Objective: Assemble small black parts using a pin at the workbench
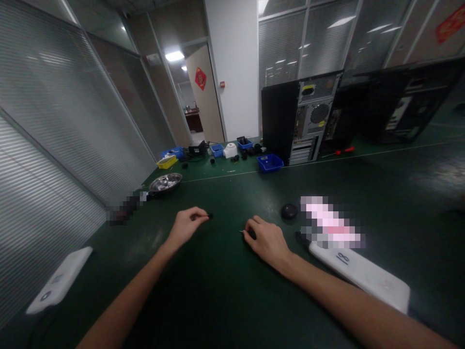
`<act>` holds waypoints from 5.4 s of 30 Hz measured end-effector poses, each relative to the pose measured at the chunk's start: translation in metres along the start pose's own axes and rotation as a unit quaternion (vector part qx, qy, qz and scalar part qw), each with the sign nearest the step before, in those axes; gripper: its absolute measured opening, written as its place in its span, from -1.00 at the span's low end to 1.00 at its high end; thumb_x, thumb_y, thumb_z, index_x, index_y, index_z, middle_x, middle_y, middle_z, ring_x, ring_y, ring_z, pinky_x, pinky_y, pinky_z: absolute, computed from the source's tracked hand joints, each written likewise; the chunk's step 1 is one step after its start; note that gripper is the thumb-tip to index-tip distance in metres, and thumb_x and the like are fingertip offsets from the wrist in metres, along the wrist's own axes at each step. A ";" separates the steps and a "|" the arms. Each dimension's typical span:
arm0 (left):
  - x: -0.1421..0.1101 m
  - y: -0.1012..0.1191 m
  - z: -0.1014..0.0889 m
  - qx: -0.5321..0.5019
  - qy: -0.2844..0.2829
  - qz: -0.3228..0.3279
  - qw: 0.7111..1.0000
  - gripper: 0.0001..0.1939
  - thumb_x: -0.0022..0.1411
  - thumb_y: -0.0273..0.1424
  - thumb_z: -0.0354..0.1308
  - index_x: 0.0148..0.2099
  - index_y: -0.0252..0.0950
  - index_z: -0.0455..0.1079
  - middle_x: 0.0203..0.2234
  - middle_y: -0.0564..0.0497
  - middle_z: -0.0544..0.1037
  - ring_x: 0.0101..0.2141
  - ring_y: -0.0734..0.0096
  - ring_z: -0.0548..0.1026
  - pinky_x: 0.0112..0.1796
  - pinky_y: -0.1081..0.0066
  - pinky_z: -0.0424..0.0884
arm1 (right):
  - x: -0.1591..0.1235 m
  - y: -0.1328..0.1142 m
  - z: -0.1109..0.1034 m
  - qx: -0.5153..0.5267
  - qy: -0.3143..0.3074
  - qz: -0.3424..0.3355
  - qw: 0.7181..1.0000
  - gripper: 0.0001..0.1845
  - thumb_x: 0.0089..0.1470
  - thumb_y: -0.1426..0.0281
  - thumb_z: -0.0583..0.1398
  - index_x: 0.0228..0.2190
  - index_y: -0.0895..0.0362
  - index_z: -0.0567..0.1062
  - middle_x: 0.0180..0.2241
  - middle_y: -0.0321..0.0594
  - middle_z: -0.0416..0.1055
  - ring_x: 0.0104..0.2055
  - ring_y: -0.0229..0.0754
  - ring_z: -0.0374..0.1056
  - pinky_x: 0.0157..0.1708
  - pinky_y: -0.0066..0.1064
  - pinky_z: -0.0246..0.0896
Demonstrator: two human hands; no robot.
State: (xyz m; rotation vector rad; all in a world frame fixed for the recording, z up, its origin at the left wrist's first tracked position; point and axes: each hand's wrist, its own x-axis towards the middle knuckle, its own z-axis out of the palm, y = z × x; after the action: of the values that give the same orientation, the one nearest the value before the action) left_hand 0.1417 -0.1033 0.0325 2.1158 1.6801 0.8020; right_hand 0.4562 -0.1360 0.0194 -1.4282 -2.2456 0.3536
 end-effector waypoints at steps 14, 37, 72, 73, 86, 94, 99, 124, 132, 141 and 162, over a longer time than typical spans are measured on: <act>-0.024 0.056 0.045 -0.108 -0.098 0.120 0.982 -0.78 0.35 -0.37 0.24 0.02 -0.19 0.56 -0.15 0.01 0.61 -0.17 0.37 0.54 -0.09 0.35 0.44 | 0.000 -0.001 0.004 0.051 -0.002 -0.059 0.997 -0.85 0.30 0.26 0.18 -0.25 0.03 0.51 -0.24 -0.32 0.44 -0.34 -0.27 0.35 -0.39 -0.40 0.05; -0.027 0.054 0.050 -0.071 -0.114 0.206 0.969 -0.78 0.41 -0.39 0.18 0.01 -0.15 0.60 -0.09 0.00 0.60 -0.09 0.36 0.55 -0.04 0.33 0.48 | 0.000 -0.002 0.006 0.064 -0.008 -0.126 0.990 -0.86 0.32 0.27 0.18 -0.22 0.05 0.51 -0.23 -0.29 0.42 -0.34 -0.27 0.35 -0.37 -0.43 0.10; -0.027 0.069 0.047 -0.027 -0.142 0.197 0.970 -0.74 0.44 -0.38 0.12 0.12 -0.12 0.47 0.11 -0.01 0.50 0.13 0.28 0.40 0.17 0.19 0.33 | 0.001 -0.005 -0.003 -0.052 0.001 0.022 0.998 -0.82 0.33 0.27 0.14 -0.25 0.06 0.51 -0.21 -0.22 0.44 -0.36 -0.22 0.39 -0.45 -0.38 -0.04; -0.027 0.071 0.048 -0.029 -0.147 0.202 0.968 -0.73 0.45 -0.38 0.10 0.14 -0.13 0.46 0.11 -0.02 0.51 0.13 0.28 0.41 0.18 0.18 0.32 | 0.001 -0.005 -0.003 -0.051 0.001 0.023 0.998 -0.82 0.33 0.26 0.14 -0.25 0.06 0.51 -0.21 -0.22 0.44 -0.35 -0.22 0.39 -0.45 -0.38 -0.04; 0.004 -0.087 -0.049 0.189 0.036 -0.105 0.976 -0.63 0.38 -0.35 0.05 0.14 -0.29 0.51 0.08 -0.14 0.56 0.10 0.10 0.49 0.13 0.17 0.37 | -0.001 0.000 -0.003 -0.010 -0.015 0.007 1.000 -0.80 0.34 0.24 0.13 -0.23 0.06 0.50 -0.18 -0.23 0.45 -0.33 -0.24 0.39 -0.44 -0.42 0.07; -0.020 -0.168 -0.104 0.270 0.153 -0.270 0.911 -0.55 0.32 -0.33 0.03 0.09 -0.48 0.54 -0.10 -0.33 0.64 -0.07 -0.13 0.58 -0.04 0.10 0.45 | 0.000 0.002 -0.001 -0.004 -0.013 0.004 1.000 -0.81 0.33 0.24 0.14 -0.23 0.05 0.51 -0.18 -0.24 0.45 -0.35 -0.26 0.38 -0.44 -0.43 0.10; -0.017 -0.175 -0.096 0.288 0.186 -0.265 0.901 -0.54 0.35 -0.34 -0.04 0.11 -0.45 0.53 -0.07 -0.29 0.62 -0.02 -0.06 0.55 0.03 0.15 0.41 | 0.000 0.001 -0.002 -0.010 -0.015 0.004 1.000 -0.81 0.32 0.24 0.15 -0.23 0.05 0.52 -0.19 -0.24 0.45 -0.34 -0.25 0.39 -0.44 -0.42 0.09; -0.019 -0.173 -0.097 0.382 0.141 -0.212 0.889 -0.52 0.35 -0.35 -0.10 0.07 -0.44 0.56 -0.05 -0.36 0.52 -0.06 -0.10 0.49 -0.08 0.13 0.44 | -0.001 0.002 0.000 -0.006 -0.010 0.002 1.000 -0.80 0.33 0.23 0.14 -0.24 0.04 0.51 -0.19 -0.26 0.45 -0.35 -0.26 0.36 -0.45 -0.42 0.03; -0.018 -0.195 -0.108 0.337 0.162 -0.218 0.901 -0.58 0.35 -0.33 -0.02 0.03 -0.36 0.60 -0.10 -0.25 0.59 -0.09 0.02 0.54 -0.07 0.22 0.44 | -0.001 0.002 0.000 -0.013 -0.006 0.004 1.000 -0.80 0.33 0.23 0.13 -0.24 0.04 0.51 -0.19 -0.27 0.44 -0.35 -0.25 0.36 -0.44 -0.41 -0.02; -0.022 -0.184 -0.105 0.351 0.165 -0.221 0.895 -0.62 0.37 -0.32 0.01 -0.03 -0.38 0.60 -0.10 -0.26 0.60 -0.09 -0.02 0.54 -0.12 0.20 0.44 | -0.001 0.002 0.000 -0.011 -0.009 0.004 1.000 -0.79 0.33 0.22 0.13 -0.24 0.04 0.51 -0.20 -0.28 0.44 -0.35 -0.26 0.36 -0.44 -0.41 -0.01; -0.010 -0.199 -0.117 0.176 0.148 -0.307 0.924 -0.69 0.22 -0.29 0.18 -0.07 -0.25 0.64 -0.21 -0.13 0.69 -0.16 0.05 0.62 -0.19 0.29 0.46 | 0.000 -0.003 -0.006 -0.008 -0.018 0.016 1.000 -0.82 0.32 0.25 0.14 -0.25 0.05 0.50 -0.19 -0.26 0.45 -0.33 -0.26 0.40 -0.43 -0.46 0.06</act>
State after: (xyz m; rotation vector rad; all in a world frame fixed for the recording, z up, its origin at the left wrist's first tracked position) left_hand -0.0859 -0.0726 0.0099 1.5238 2.6224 0.6714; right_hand 0.4563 -0.1373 0.0261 -1.4786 -2.2611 0.3763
